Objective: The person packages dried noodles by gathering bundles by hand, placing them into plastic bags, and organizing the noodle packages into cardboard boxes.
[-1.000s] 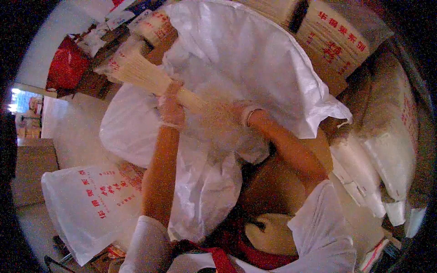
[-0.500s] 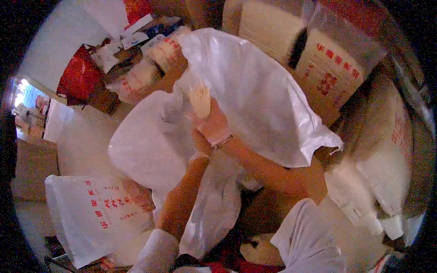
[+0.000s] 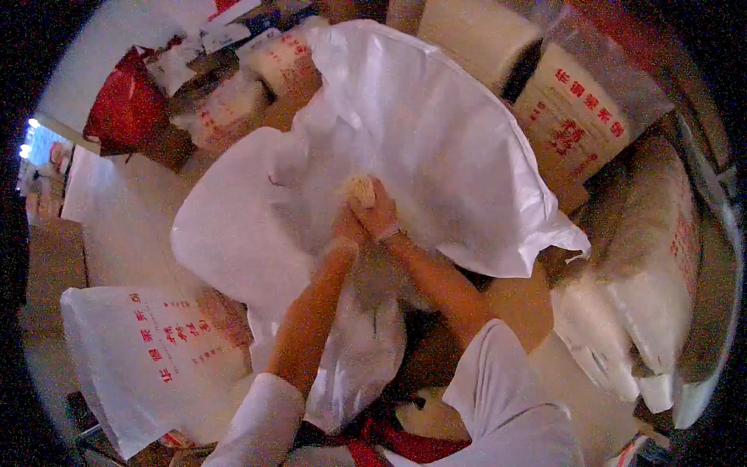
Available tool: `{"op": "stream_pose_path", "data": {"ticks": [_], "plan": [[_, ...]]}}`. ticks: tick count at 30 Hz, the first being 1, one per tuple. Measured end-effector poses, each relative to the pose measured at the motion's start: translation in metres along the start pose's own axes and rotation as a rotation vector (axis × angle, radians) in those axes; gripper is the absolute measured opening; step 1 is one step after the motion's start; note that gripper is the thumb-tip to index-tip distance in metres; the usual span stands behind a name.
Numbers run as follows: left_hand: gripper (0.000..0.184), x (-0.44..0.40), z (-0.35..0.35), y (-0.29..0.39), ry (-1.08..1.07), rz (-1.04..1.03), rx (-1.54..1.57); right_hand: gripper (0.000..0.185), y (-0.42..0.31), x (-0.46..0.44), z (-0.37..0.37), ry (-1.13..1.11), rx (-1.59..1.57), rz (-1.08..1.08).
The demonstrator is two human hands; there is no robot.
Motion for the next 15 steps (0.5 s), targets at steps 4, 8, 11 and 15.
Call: {"op": "stream_pose_path", "data": {"ticks": [4, 8, 11, 15], "plan": [[0.055, 0.007, 0.014, 0.015, -0.073, 0.004, 0.057, 0.053, 0.005, -0.004, 0.001, 0.064, 0.089, 0.206], [0.051, 0.008, 0.014, 0.014, -0.131, 0.063, 0.138, 0.05, 0.011, 0.001, 0.007, 0.005, 0.046, 0.04], [0.046, -0.011, -0.015, -0.007, -0.079, 0.024, 0.055, 0.049, 0.032, 0.003, -0.002, -0.025, 0.04, -0.011], [0.044, -0.014, 0.021, -0.004, -0.085, 0.135, 0.22, 0.052, 0.016, -0.004, 0.002, 0.054, 0.104, 0.015]]}}
Point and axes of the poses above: each hand's wrist, its own x-axis away from the middle knuckle, its own z-axis out of the back of the hand, y = z × x, the point moved 3 cm from there along -x, towards the middle knuckle, and after that the axes turned 15 degrees about z, right-handed, at the moved point
